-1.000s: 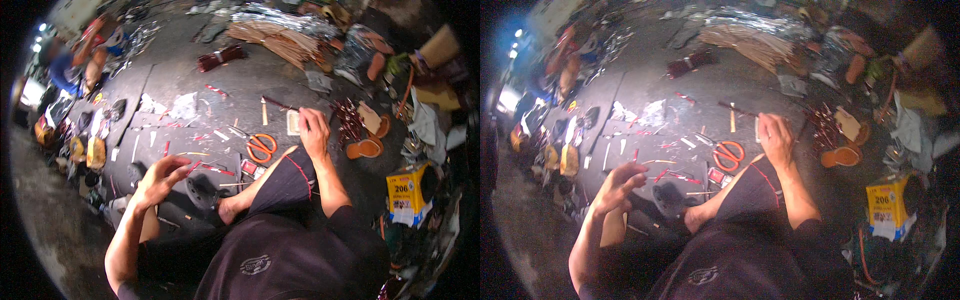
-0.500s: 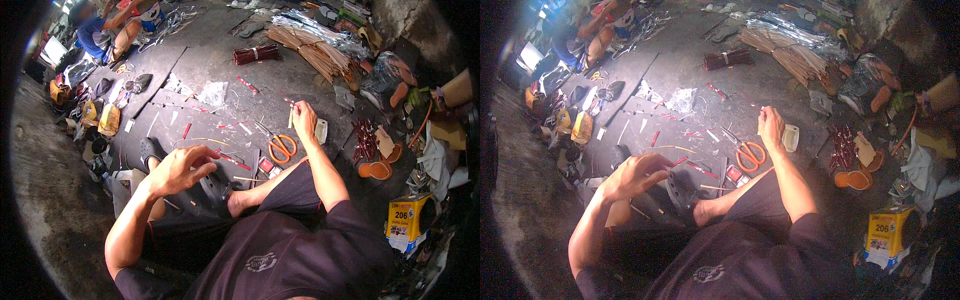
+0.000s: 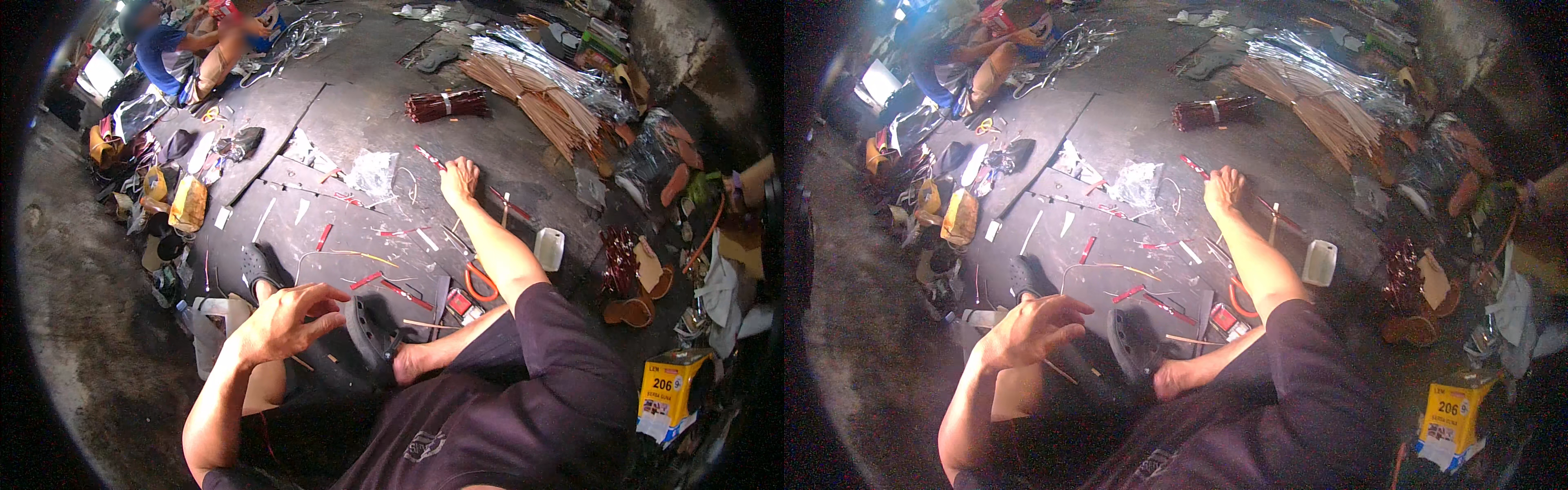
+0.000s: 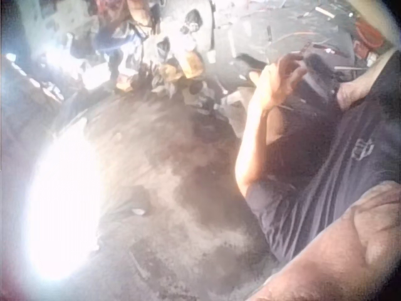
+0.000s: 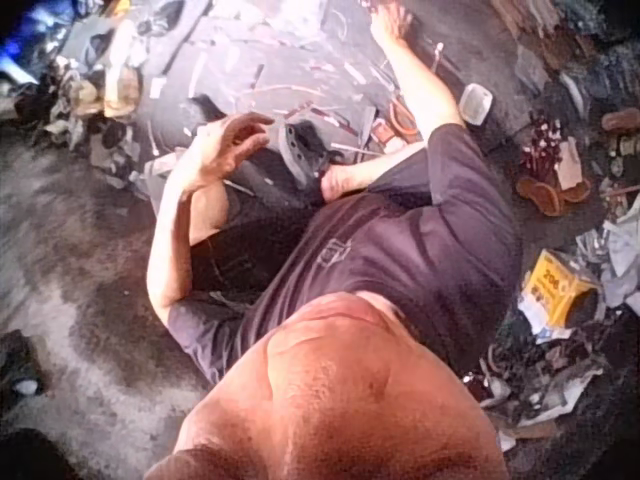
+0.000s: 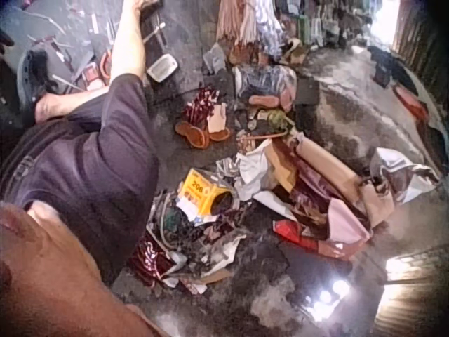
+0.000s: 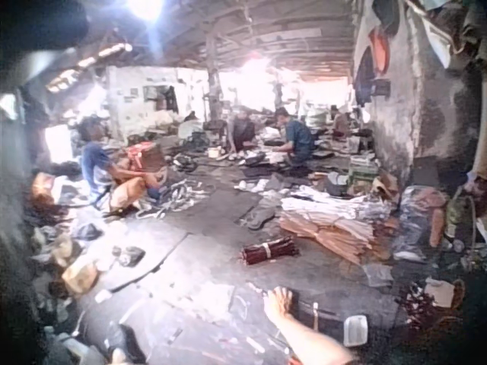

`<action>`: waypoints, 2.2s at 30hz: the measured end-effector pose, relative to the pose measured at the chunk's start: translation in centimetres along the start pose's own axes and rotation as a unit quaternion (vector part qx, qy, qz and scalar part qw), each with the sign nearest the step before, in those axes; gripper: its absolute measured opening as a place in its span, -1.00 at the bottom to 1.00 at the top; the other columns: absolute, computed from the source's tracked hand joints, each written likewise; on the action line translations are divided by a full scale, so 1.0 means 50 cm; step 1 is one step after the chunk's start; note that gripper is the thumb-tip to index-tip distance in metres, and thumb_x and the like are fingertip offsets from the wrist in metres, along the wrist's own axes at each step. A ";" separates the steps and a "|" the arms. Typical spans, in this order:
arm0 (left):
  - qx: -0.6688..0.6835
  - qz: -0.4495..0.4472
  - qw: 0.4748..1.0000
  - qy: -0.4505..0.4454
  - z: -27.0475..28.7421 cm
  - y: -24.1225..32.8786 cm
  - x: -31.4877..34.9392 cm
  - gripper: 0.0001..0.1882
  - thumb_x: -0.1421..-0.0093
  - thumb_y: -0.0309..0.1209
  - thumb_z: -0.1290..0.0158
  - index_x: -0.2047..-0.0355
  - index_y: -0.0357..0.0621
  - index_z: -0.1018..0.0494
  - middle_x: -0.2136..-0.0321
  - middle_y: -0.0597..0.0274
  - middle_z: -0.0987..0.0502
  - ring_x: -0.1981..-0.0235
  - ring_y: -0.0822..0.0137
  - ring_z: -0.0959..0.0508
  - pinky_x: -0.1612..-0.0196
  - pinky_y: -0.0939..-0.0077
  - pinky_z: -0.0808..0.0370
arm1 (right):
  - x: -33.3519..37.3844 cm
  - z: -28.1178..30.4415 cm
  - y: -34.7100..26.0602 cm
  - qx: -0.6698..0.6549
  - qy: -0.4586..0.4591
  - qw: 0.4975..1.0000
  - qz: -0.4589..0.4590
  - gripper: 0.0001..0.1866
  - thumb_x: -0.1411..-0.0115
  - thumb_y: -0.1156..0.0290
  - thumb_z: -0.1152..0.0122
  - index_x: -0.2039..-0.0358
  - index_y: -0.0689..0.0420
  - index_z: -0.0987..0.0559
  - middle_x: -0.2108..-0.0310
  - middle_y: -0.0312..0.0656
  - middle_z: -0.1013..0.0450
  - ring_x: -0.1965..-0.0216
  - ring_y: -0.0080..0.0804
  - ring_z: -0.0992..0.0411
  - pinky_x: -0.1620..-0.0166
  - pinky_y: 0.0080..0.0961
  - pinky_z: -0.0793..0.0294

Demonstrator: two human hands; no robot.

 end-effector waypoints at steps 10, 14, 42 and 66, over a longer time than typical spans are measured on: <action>0.358 0.147 0.909 0.154 0.010 -0.098 -0.035 -0.26 -0.33 0.09 0.07 -0.29 -0.22 -0.15 -0.02 -0.19 -0.45 -0.02 0.04 -0.51 -0.10 0.20 -0.46 | 0.179 0.360 -0.240 -0.287 0.181 0.884 0.321 -0.67 -0.03 0.56 -0.32 0.14 0.10 -0.56 0.24 -0.19 -0.51 0.19 -0.19 -0.50 0.15 -0.30 -0.51; 0.442 0.054 0.881 0.161 0.006 -0.075 -0.061 -0.52 -0.35 -0.14 -0.01 -0.12 -0.22 -0.36 0.06 0.00 -0.52 0.06 0.20 -0.54 -0.09 0.28 -0.48 | 0.248 0.492 -0.270 -0.288 0.207 0.848 0.393 -0.58 0.04 0.58 -0.35 0.09 0.11 -0.57 0.21 -0.19 -0.51 0.14 -0.22 -0.50 0.07 -0.32 -0.51; 0.619 0.022 0.771 0.147 -0.005 -0.010 -0.065 -0.31 -0.29 0.06 -0.02 -0.15 -0.31 -0.28 0.06 -0.03 -0.47 0.02 0.23 -0.52 -0.14 0.42 -0.46 | 0.304 0.542 -0.268 -0.654 -0.076 0.751 0.053 -0.84 -0.27 0.50 -0.16 0.14 0.17 -0.56 0.30 -0.20 -0.55 0.24 -0.42 -0.52 0.10 -0.47 -0.50; 0.430 0.014 0.883 0.188 0.017 -0.071 -0.026 -0.54 -0.40 -0.18 0.06 -0.21 -0.13 -0.35 0.10 0.12 -0.55 0.04 0.30 -0.54 -0.14 0.29 -0.45 | 0.322 0.026 -0.132 -0.127 -0.015 0.991 0.047 -0.89 -0.14 0.41 -0.18 0.40 0.18 -0.52 0.34 -0.01 -0.45 0.24 0.01 -0.47 0.17 -0.09 -0.44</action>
Point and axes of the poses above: each hand's wrist, its own x-axis away from the middle knuckle, its own z-axis out of the back of the hand, y = z × x, the point moved 5 cm from there along -x, towards the middle knuckle
